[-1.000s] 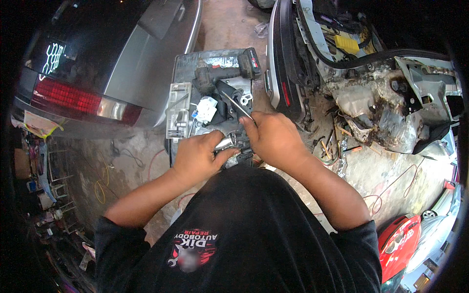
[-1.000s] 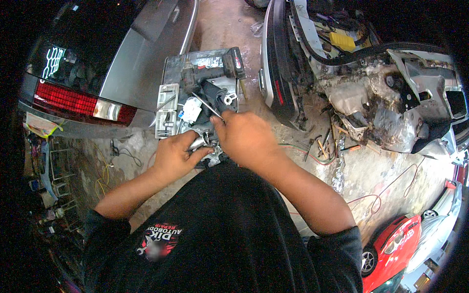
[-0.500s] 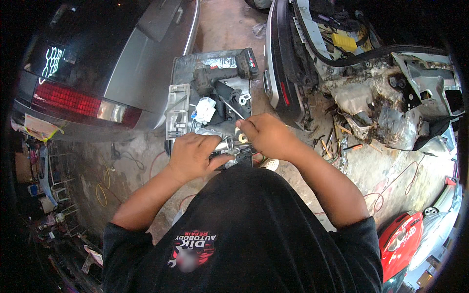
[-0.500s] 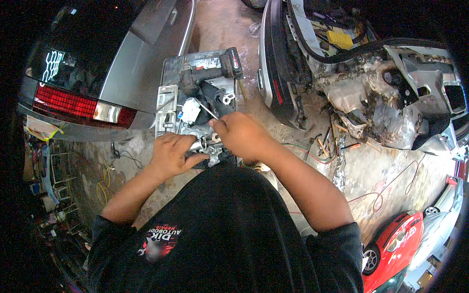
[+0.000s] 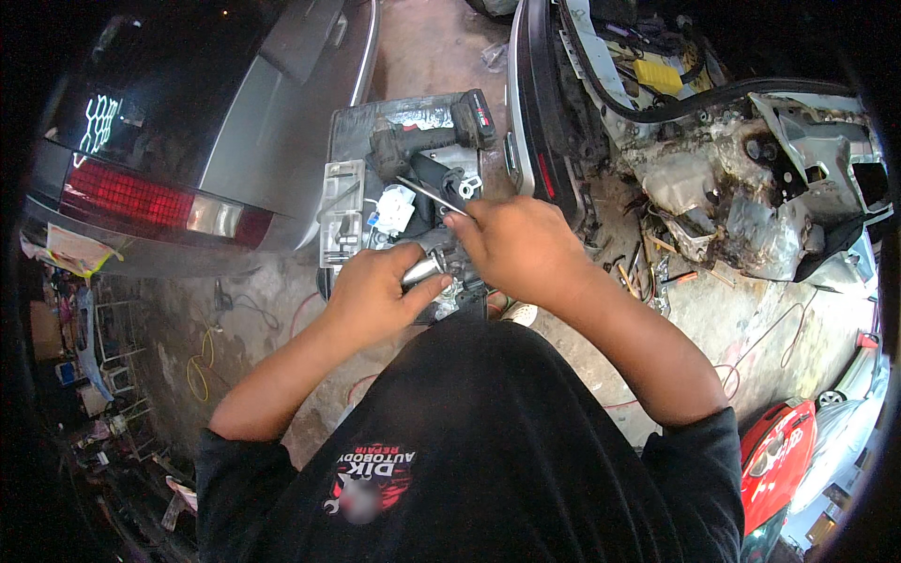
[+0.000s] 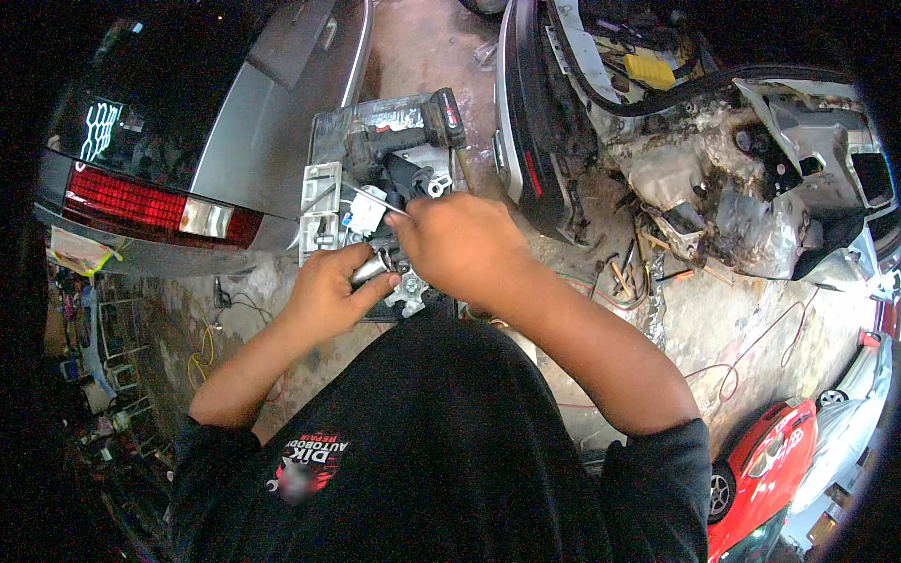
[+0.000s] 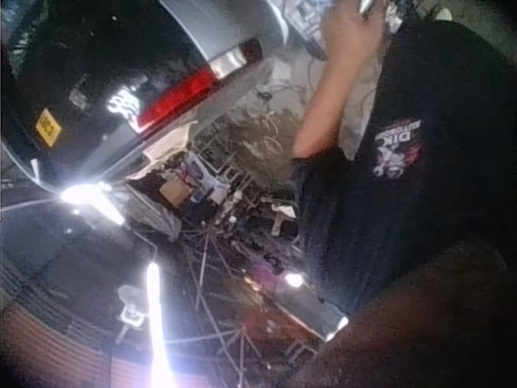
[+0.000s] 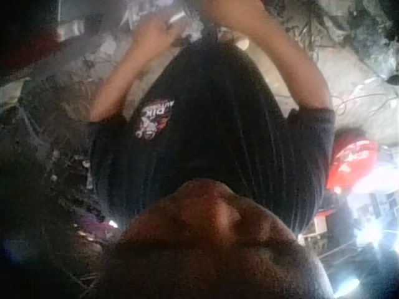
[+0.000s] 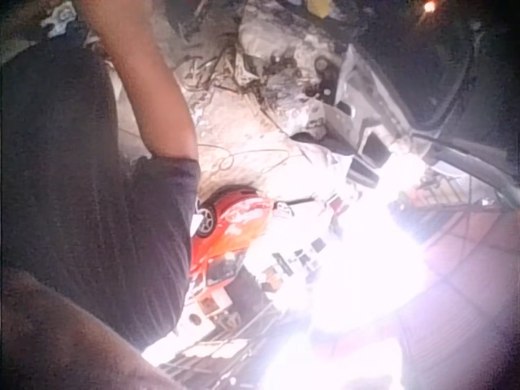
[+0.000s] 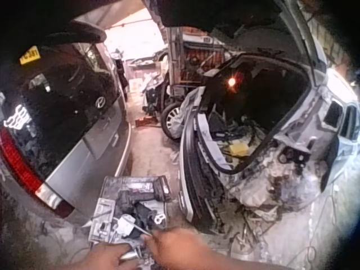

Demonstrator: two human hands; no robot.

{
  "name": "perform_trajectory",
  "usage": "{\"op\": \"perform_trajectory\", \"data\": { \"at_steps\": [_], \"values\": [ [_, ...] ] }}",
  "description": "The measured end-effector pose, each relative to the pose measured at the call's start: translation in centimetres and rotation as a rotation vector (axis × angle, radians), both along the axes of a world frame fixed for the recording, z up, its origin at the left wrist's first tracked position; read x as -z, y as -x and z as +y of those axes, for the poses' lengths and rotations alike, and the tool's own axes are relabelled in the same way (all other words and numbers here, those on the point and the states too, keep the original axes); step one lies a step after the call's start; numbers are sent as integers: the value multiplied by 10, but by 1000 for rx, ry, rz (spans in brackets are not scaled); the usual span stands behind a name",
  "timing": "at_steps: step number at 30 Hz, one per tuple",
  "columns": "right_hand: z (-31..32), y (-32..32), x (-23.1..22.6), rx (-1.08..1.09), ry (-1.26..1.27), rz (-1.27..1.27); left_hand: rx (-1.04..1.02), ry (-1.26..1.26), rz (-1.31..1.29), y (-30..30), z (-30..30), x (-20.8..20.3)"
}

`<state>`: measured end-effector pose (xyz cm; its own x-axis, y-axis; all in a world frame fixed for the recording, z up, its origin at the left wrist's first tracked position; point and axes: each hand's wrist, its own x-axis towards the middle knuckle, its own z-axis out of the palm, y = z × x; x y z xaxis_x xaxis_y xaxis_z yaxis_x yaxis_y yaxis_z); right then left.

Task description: The person cleans a small metallic car part with a white cloth, then uses a yellow-handled screwdriver to adjust or remove components from the part. The person repeatedly manipulates the part and tool, focusing on specific areas of the assembly.

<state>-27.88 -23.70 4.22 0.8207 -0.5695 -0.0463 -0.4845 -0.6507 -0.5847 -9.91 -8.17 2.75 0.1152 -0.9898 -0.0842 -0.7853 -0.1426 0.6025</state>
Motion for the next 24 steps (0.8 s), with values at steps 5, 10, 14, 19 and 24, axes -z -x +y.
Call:
{"op": "perform_trajectory", "data": {
  "at_steps": [5, 10, 14, 19, 24],
  "values": [
    [5, -4, 1, 8, 87, -1, -52, -113, -97, 3, -2, 5],
    [9, -4, 2, 47, 13, 123, -56, -114, -203, 15, -2, 4],
    [9, 1, 11, 3, 36, 40, -17, -4, -183, 4, 2, 17],
    [-2, 6, 6, -96, -66, -51, 157, 56, 9, -11, 5, 4],
    [-21, -3, -7, -105, -196, -27, -93, -120, 384, 0, 12, 21]
  ]
}}
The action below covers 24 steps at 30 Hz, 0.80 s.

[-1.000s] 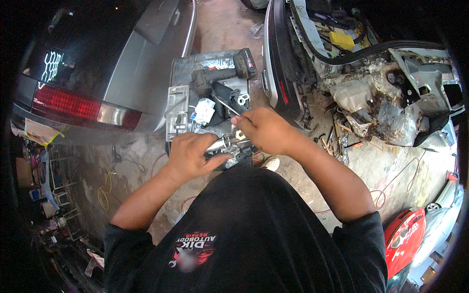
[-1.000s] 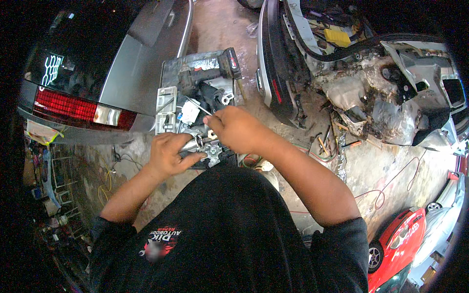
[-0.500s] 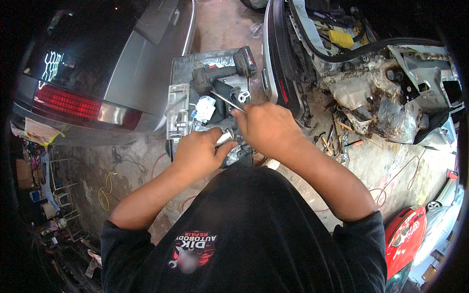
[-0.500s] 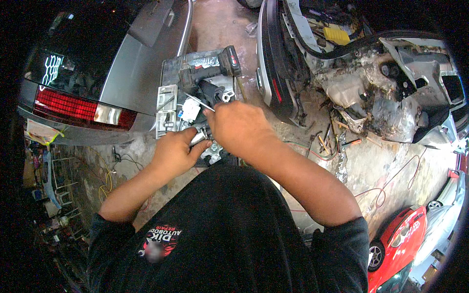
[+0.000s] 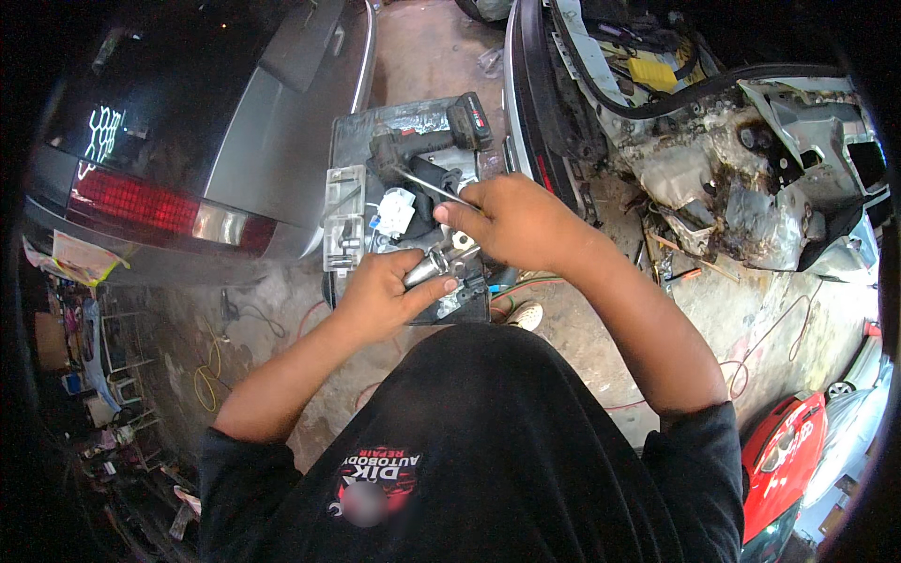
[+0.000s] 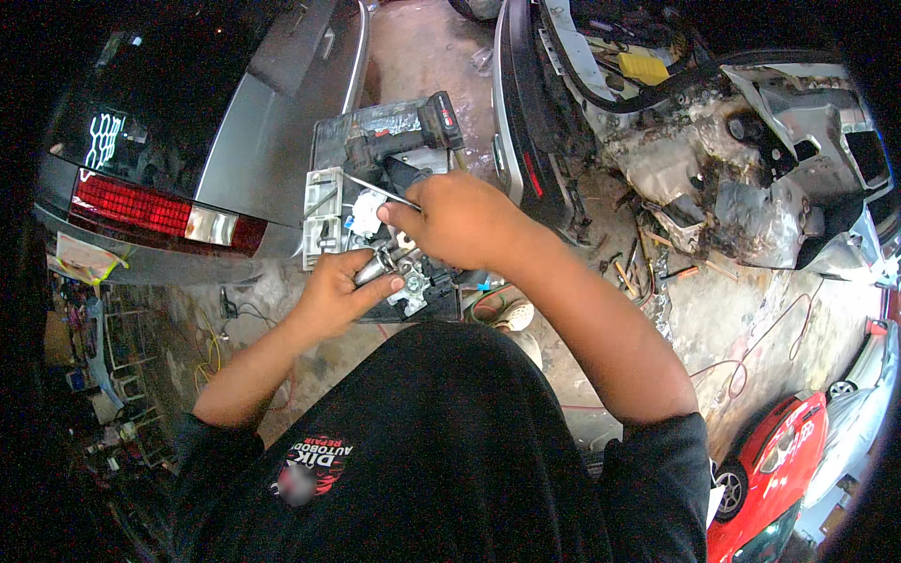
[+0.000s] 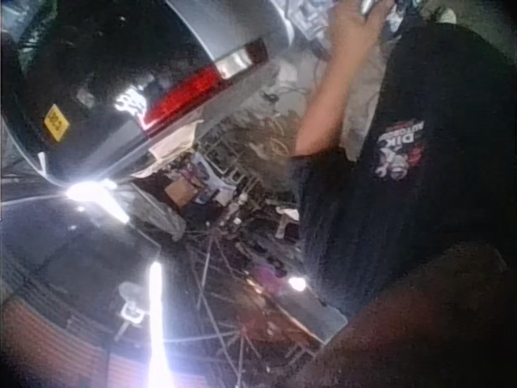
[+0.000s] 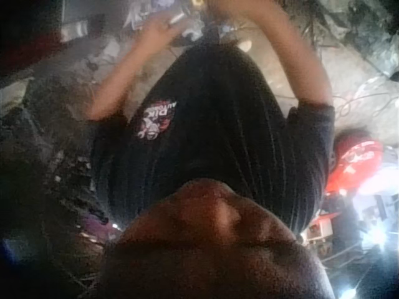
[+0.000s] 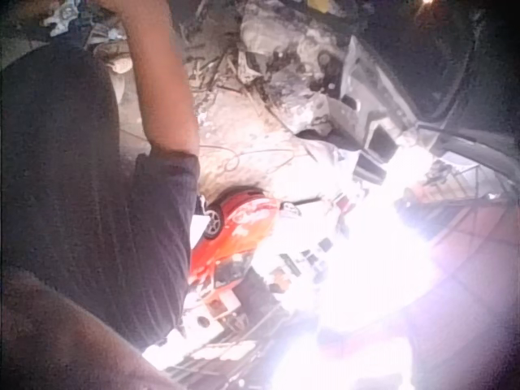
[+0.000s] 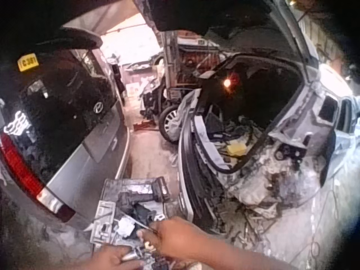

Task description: The person cleans a small metallic car part with a white cloth, then uses a yellow-handled screwdriver to adjust or remove components from the part. The person repeatedly manipulates the part and tool, focusing on specific areas of the assembly.

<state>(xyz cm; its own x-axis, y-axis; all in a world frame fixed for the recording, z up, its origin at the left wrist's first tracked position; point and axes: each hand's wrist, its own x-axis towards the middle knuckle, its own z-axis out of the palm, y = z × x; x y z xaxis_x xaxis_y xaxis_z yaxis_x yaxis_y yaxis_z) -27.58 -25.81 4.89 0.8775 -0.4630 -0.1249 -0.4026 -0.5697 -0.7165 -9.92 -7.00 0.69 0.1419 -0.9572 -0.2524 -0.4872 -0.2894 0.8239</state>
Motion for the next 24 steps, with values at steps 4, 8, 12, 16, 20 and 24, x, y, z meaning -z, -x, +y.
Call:
{"op": "perform_trajectory", "data": {
  "at_steps": [4, 8, 12, 16, 20, 24],
  "values": [
    [-11, 8, -1, 129, -14, -109, -175, -40, 366, 8, 0, 9],
    [5, 24, 8, 270, -94, -205, -297, 30, 432, 19, 3, -4],
    [54, 61, -17, 207, -203, -78, -391, 252, 530, 22, 4, 5],
    [76, 68, -29, 70, -456, -78, -509, 251, 566, 19, 8, 8],
    [88, 61, -31, 60, -486, -105, -540, 298, 511, 23, 3, 0],
    [93, 46, -35, 113, -704, -44, -519, 412, 556, 27, 1, 2]
  ]
}}
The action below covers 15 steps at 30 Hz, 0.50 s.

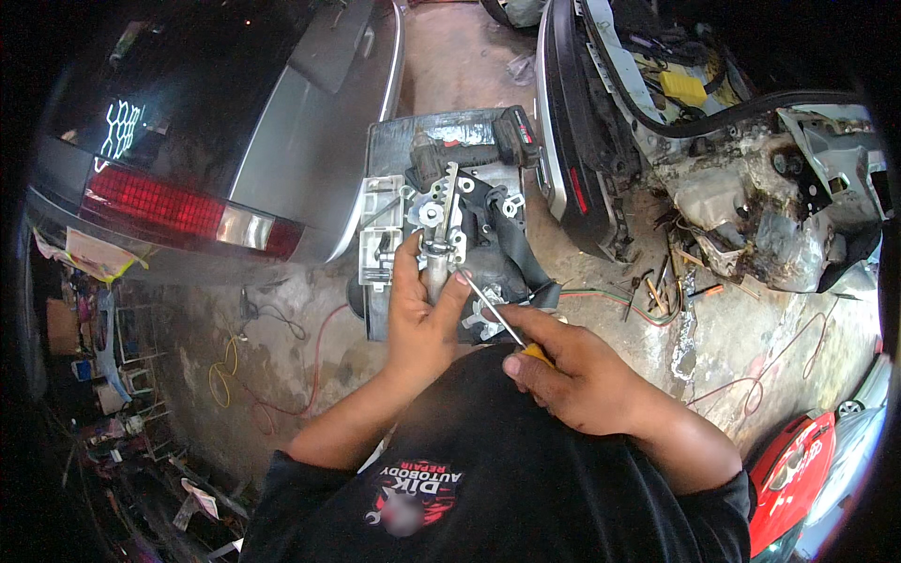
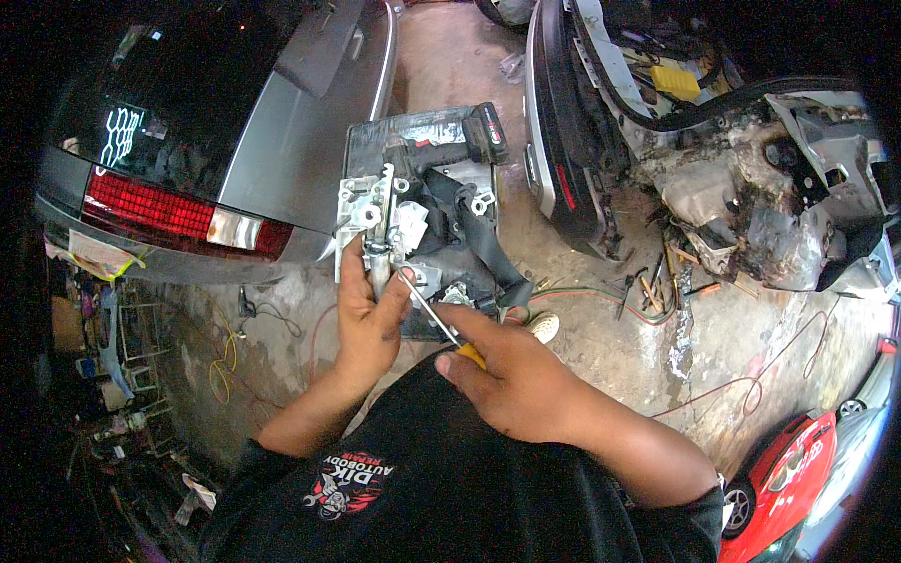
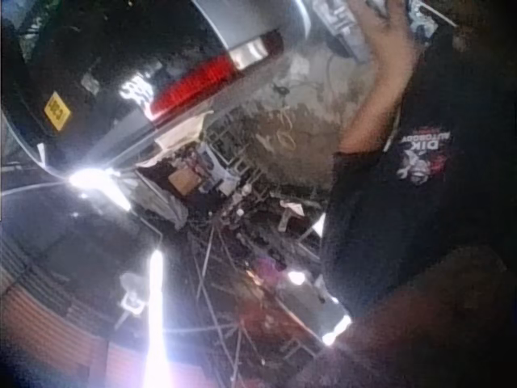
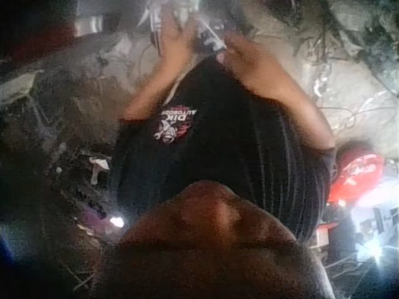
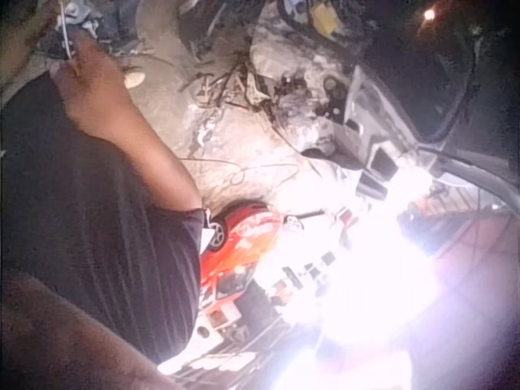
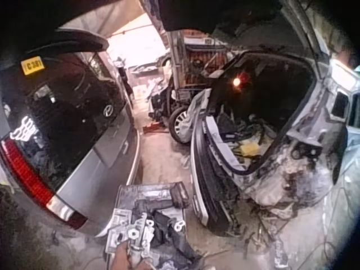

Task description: The person cleans a small metallic car part with a white cloth, then uses a yellow-handled screwdriver to adjust or remove components from the part. The person repeatedly manipulates the part and tool, focusing on specific areas of the assembly.

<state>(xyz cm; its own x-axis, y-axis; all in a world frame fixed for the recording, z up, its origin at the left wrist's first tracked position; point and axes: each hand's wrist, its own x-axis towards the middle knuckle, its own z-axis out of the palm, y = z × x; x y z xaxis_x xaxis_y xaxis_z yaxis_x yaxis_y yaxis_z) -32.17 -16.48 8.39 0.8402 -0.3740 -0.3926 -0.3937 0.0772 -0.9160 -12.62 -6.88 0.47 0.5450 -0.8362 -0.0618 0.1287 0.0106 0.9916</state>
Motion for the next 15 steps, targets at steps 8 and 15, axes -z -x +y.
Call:
{"op": "perform_trajectory", "data": {
  "at_steps": [8, 15],
  "values": [
    [7, -11, -4, 46, -261, -9, -56, 59, -11, 5, -3, -8],
    [3, -23, -7, 61, -169, -3, -37, 74, -29, -4, -6, -6]
  ]
}}
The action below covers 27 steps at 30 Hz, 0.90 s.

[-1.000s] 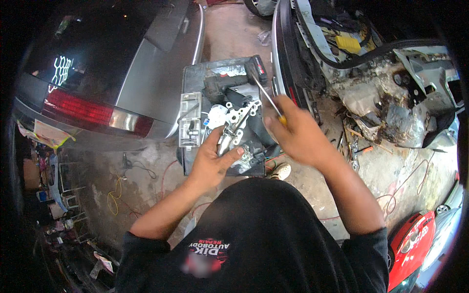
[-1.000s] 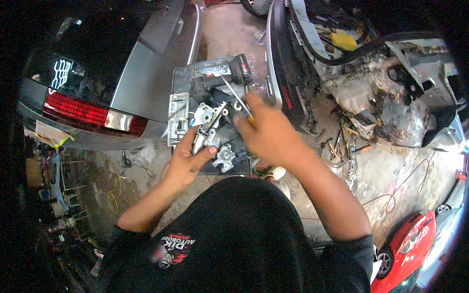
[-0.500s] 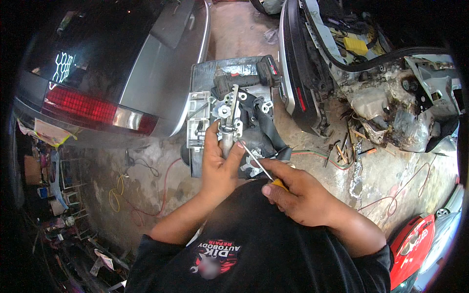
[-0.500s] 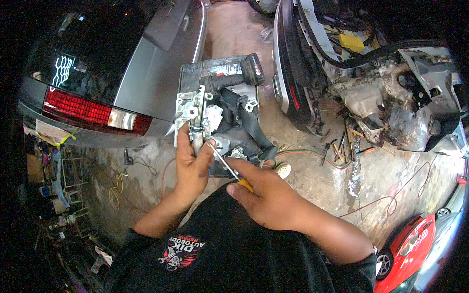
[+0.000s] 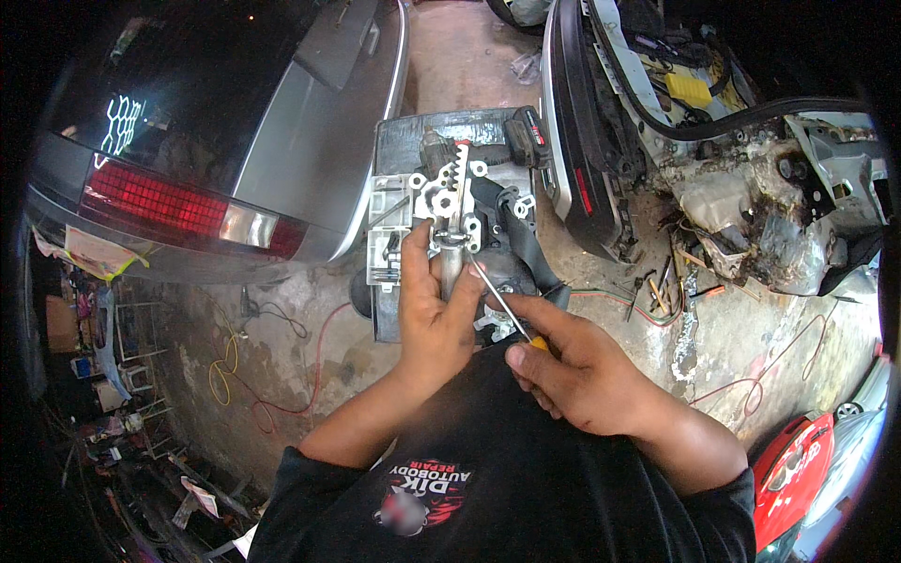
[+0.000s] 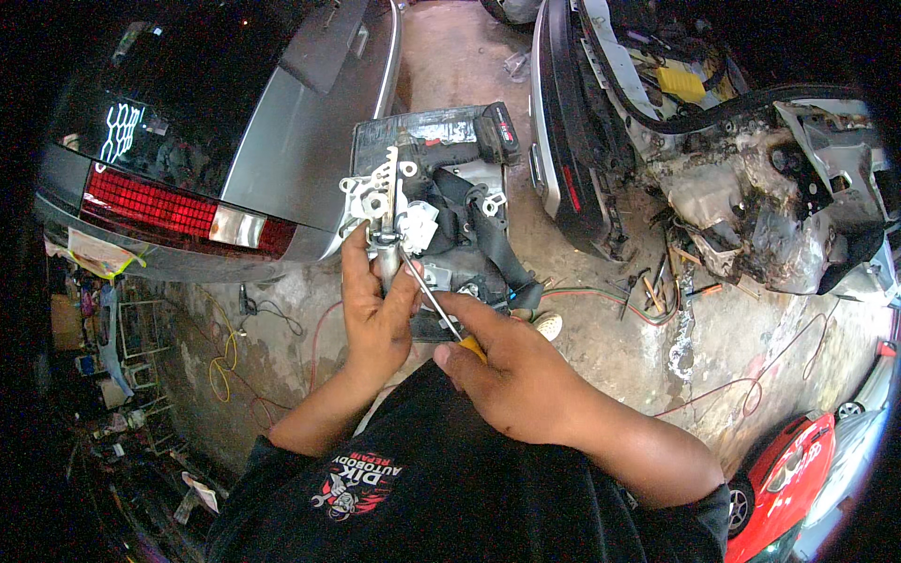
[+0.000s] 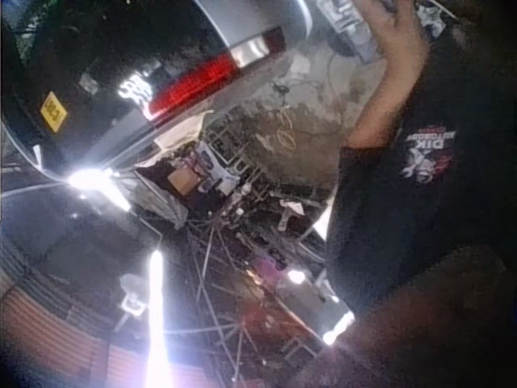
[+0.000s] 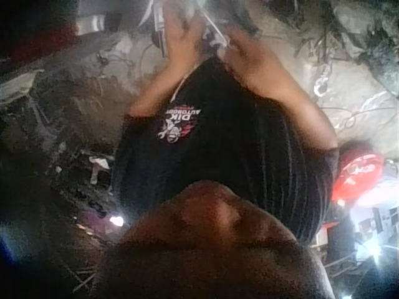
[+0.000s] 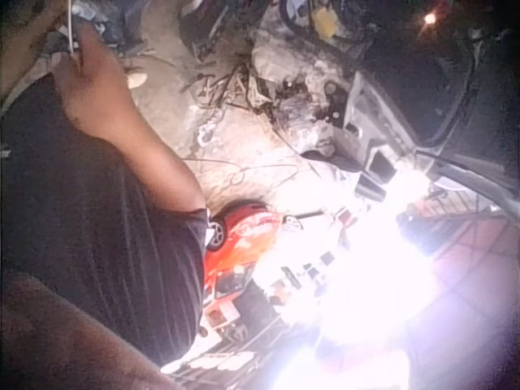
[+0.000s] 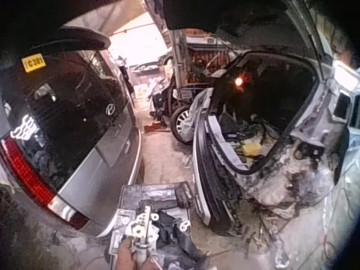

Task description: The person cleans a small metallic car part with a white cloth, then uses a yellow-handled screwdriver to adjust or remove components from the part. The person repeatedly manipulates the part and tool, focusing on specific areas of the assembly.

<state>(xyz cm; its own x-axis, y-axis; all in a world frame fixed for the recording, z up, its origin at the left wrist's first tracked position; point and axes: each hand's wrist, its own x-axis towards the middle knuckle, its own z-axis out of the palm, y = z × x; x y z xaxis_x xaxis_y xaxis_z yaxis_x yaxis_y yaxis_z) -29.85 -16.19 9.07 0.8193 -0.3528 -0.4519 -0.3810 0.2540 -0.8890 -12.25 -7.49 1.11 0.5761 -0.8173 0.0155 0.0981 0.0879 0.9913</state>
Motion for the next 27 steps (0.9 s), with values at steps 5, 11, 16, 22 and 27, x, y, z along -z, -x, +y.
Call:
{"op": "perform_trajectory", "data": {
  "at_steps": [5, 11, 16, 22, 27],
  "values": [
    [-12, 5, 6, 47, -164, 0, 22, -33, 64, 1, -1, -10],
    [-49, 20, 16, 449, -118, -86, 161, -125, -287, -11, 3, -24],
    [-65, 3, 17, 323, 145, -240, 278, -214, -454, -10, 6, -49],
    [-65, -9, -6, 183, 376, -164, 278, -128, -609, -8, 4, -42],
    [-66, -12, -20, 198, 451, -272, 332, -145, -623, -12, 6, -46]
  ]
}}
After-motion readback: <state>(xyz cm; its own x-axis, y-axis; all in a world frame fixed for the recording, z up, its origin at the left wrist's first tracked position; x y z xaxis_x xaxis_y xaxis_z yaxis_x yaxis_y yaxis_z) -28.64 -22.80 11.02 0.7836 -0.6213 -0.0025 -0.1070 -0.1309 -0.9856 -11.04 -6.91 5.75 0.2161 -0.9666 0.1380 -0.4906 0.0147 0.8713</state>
